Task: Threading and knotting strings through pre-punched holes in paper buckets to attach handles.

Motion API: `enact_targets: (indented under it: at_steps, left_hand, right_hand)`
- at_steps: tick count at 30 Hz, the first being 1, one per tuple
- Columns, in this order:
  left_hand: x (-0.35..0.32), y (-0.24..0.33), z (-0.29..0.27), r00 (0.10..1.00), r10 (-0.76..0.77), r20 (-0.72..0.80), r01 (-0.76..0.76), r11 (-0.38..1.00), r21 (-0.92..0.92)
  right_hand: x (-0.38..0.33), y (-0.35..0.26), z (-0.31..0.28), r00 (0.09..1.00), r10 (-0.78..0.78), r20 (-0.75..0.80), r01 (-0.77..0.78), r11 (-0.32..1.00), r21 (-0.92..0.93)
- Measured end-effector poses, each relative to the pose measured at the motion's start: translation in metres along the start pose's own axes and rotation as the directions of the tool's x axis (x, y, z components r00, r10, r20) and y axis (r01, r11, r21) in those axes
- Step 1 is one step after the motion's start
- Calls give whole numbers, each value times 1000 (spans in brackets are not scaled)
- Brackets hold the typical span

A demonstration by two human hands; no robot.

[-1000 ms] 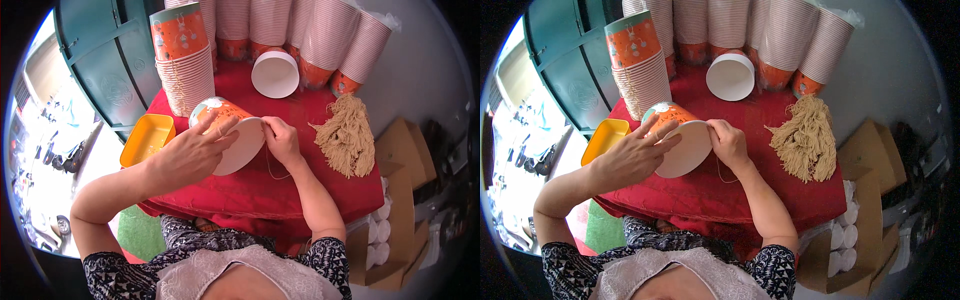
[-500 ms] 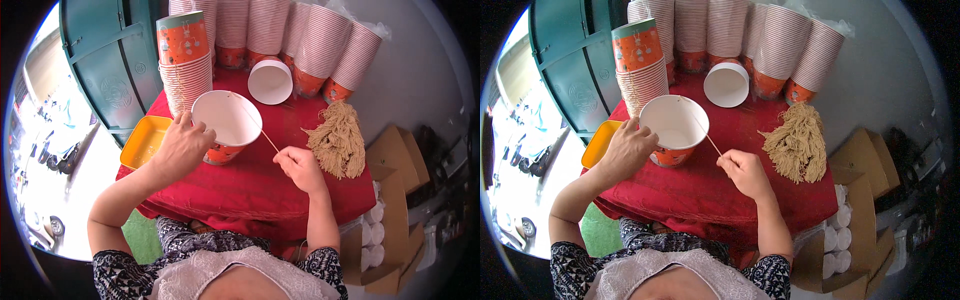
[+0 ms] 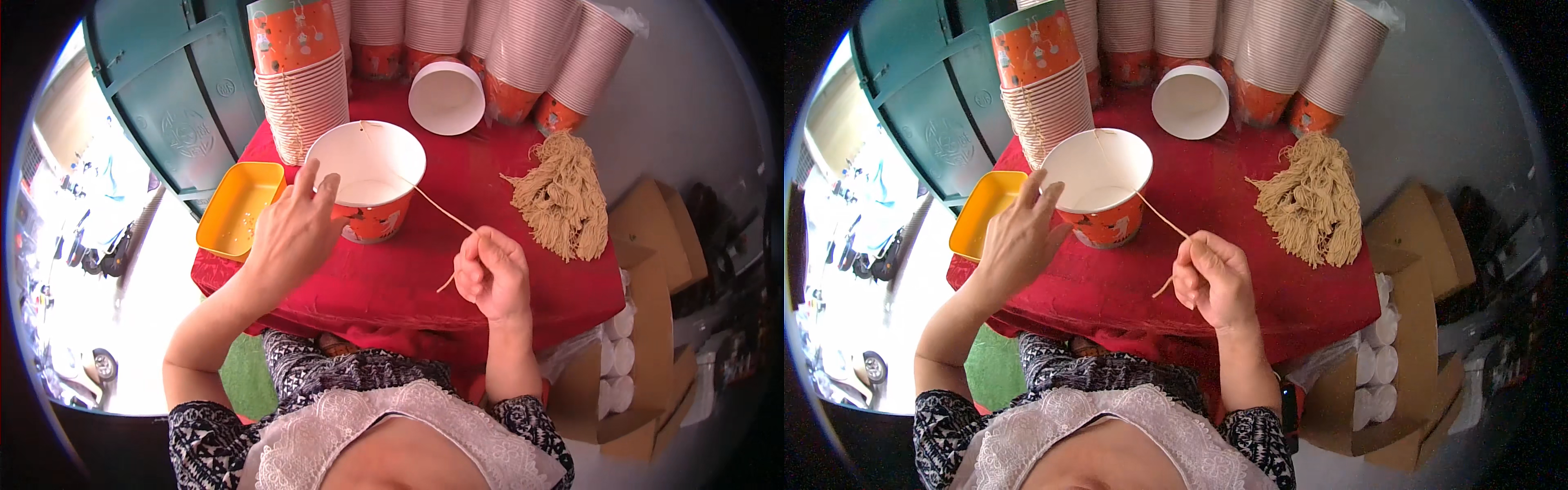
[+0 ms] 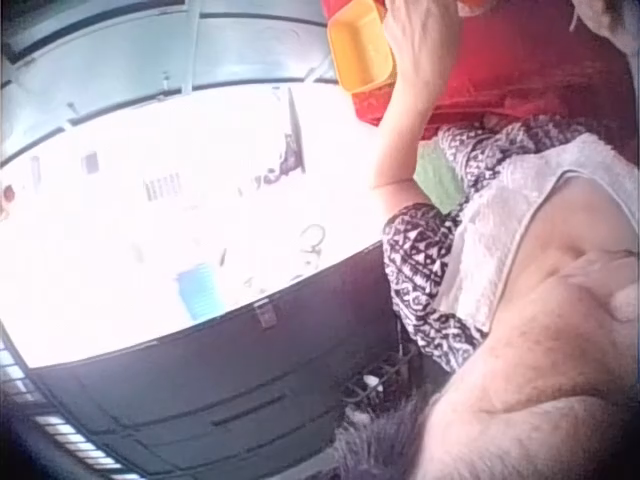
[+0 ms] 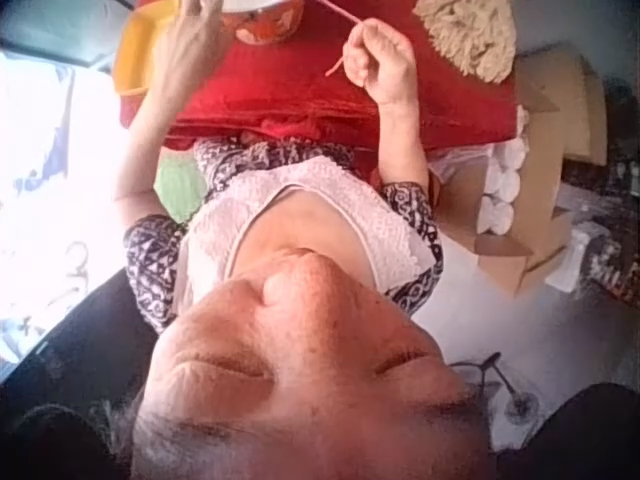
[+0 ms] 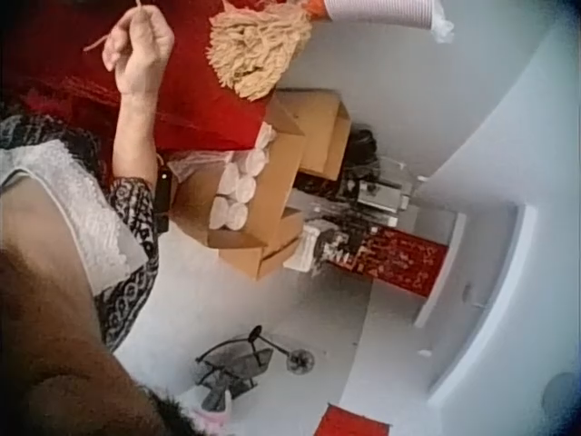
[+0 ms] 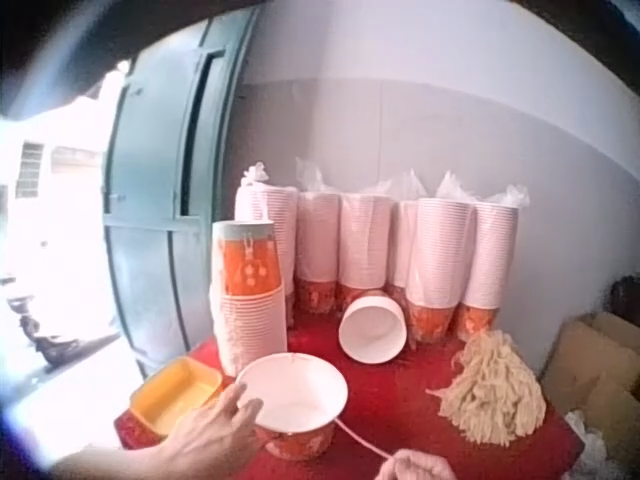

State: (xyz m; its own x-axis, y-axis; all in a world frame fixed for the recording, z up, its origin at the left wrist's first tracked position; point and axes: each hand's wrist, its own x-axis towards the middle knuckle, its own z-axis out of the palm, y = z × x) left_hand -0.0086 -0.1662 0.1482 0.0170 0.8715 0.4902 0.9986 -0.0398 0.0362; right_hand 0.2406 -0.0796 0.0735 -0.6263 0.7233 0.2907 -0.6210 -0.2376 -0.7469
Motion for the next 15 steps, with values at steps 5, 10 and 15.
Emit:
enact_targets:
  at_steps: [5,10,15]
  left_hand:
    - [-21,10,-4,982,75,-173,-146,884,-444]
    - [-35,36,13,992,70,-101,-120,743,-658]
    - [-34,45,35,989,53,-140,-139,668,-731]
  right_hand:
    - [16,12,17,995,-85,-59,93,985,146]
    - [20,29,28,990,-106,-97,124,971,206]
    - [18,39,37,987,-58,-153,88,976,198]
